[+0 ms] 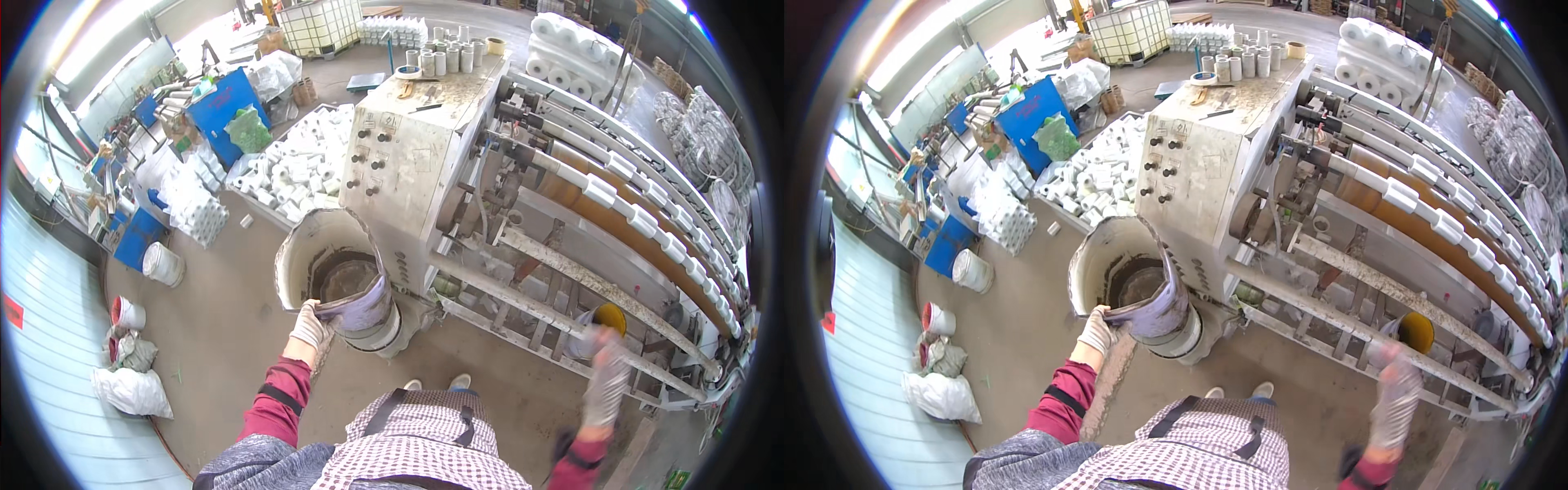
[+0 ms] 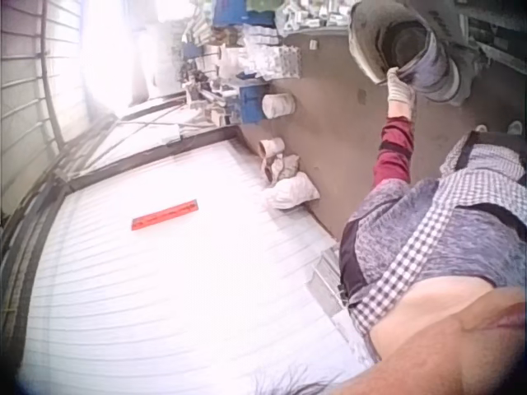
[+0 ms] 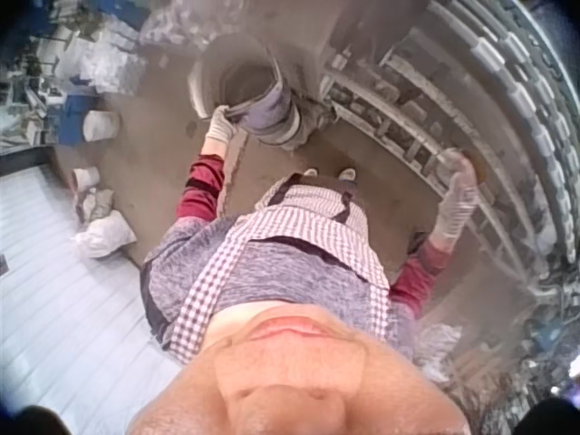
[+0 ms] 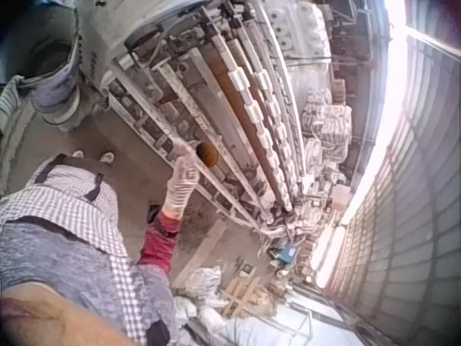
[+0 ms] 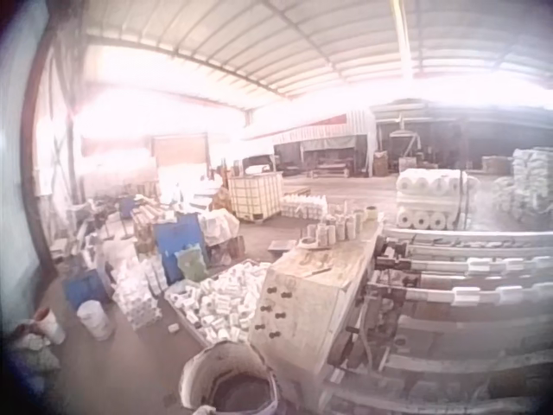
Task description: Operator organizes plastic tubes on a rack and then uses a machine to wind plastic film onto them, using tools to cut and glue the film.
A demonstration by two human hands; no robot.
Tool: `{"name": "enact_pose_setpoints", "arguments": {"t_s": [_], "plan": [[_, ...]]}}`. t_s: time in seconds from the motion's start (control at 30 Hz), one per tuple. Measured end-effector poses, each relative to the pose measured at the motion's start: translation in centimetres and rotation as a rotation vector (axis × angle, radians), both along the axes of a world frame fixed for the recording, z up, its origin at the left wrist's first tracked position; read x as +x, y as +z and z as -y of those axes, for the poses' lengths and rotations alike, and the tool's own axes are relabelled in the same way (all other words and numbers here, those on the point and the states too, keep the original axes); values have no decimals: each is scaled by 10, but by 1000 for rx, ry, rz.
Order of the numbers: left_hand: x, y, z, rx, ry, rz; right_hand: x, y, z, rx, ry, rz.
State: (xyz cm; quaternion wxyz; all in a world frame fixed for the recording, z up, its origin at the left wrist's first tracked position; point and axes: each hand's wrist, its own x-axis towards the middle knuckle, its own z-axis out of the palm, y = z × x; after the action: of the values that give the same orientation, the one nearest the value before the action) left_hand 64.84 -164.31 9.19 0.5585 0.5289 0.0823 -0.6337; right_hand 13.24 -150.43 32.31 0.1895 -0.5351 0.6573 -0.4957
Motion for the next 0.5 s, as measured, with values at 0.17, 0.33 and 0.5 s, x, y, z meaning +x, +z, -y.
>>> {"name": "enact_pose_setpoints", "arguments": {"t_s": [0.17,0.33,0.5], "plan": [[-36,-20,31,-24,82,-178,4,188,73,-684,914,-29],[-57,-14,36,15,243,-229,-28,201,75,-848,955,-94],[-88,-30,68,-219,119,-188,-268,163,50,-806,900,-72]]}}
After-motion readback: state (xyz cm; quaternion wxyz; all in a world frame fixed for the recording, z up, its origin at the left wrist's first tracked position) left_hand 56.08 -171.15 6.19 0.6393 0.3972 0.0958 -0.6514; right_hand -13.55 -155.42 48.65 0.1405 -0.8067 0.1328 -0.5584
